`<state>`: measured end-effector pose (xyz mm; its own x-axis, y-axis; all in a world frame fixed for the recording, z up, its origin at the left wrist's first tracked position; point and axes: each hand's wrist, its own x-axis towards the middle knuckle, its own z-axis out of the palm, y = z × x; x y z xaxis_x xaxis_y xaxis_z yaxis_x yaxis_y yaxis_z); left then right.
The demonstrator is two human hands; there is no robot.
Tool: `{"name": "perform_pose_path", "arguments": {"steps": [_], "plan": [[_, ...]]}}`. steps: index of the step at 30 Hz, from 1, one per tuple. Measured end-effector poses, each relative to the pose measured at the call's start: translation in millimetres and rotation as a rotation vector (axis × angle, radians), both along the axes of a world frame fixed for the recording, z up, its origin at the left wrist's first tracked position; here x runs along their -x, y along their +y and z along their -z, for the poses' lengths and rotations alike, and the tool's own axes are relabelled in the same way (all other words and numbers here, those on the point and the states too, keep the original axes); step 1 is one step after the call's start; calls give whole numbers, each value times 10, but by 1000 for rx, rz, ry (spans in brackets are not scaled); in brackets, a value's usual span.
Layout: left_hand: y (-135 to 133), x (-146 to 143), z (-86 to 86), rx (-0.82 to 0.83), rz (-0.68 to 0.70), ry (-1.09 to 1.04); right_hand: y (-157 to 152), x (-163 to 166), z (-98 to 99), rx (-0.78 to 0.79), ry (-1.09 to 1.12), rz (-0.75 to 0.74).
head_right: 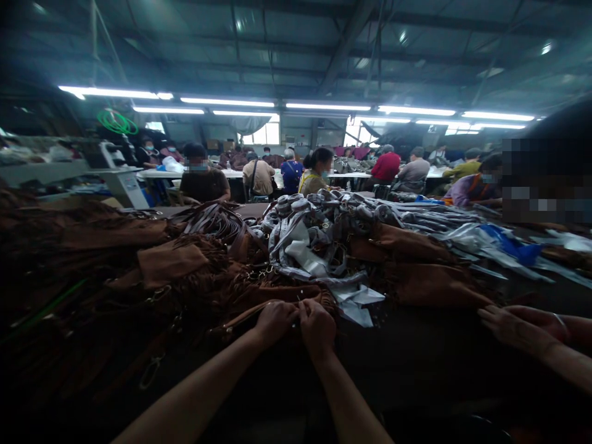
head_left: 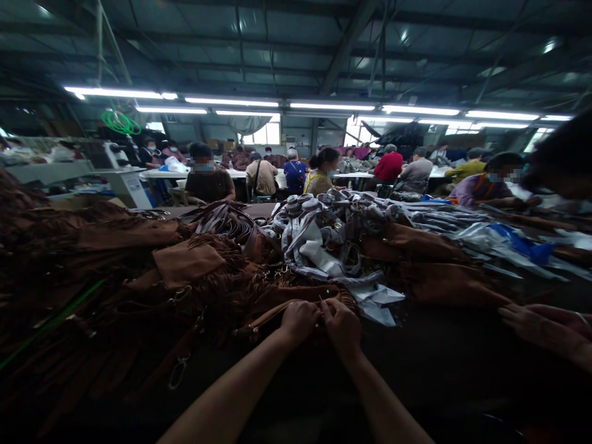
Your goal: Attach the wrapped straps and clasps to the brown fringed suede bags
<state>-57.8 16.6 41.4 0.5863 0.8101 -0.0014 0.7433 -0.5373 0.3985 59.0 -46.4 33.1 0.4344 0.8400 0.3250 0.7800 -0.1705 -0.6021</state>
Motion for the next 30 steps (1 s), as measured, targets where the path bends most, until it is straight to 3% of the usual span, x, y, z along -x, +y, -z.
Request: {"name": "perform_pose_path", "arguments": {"steps": [11, 15, 18, 22, 25, 28, 30], "plan": [[81, 87, -26, 27, 128, -81, 121, -73, 132, -19, -14, -78], [167, 189, -50, 256, 201, -307, 130, -87, 158, -17, -28, -91], [239, 213, 52, 381, 97, -400, 137, -97, 155, -7, -15, -112], [249, 185, 162, 333, -10, -337, 150, -114, 150, 4, -2, -108], [200, 201, -4, 324, 99, -208, 153, -123, 145, 16, 1, -112], [224, 211, -367, 344, 264, -130, 152, -124, 146, 12, -2, -118], [367, 143, -629, 338, 279, -127, 155, -120, 155, 2, -8, -110]]}}
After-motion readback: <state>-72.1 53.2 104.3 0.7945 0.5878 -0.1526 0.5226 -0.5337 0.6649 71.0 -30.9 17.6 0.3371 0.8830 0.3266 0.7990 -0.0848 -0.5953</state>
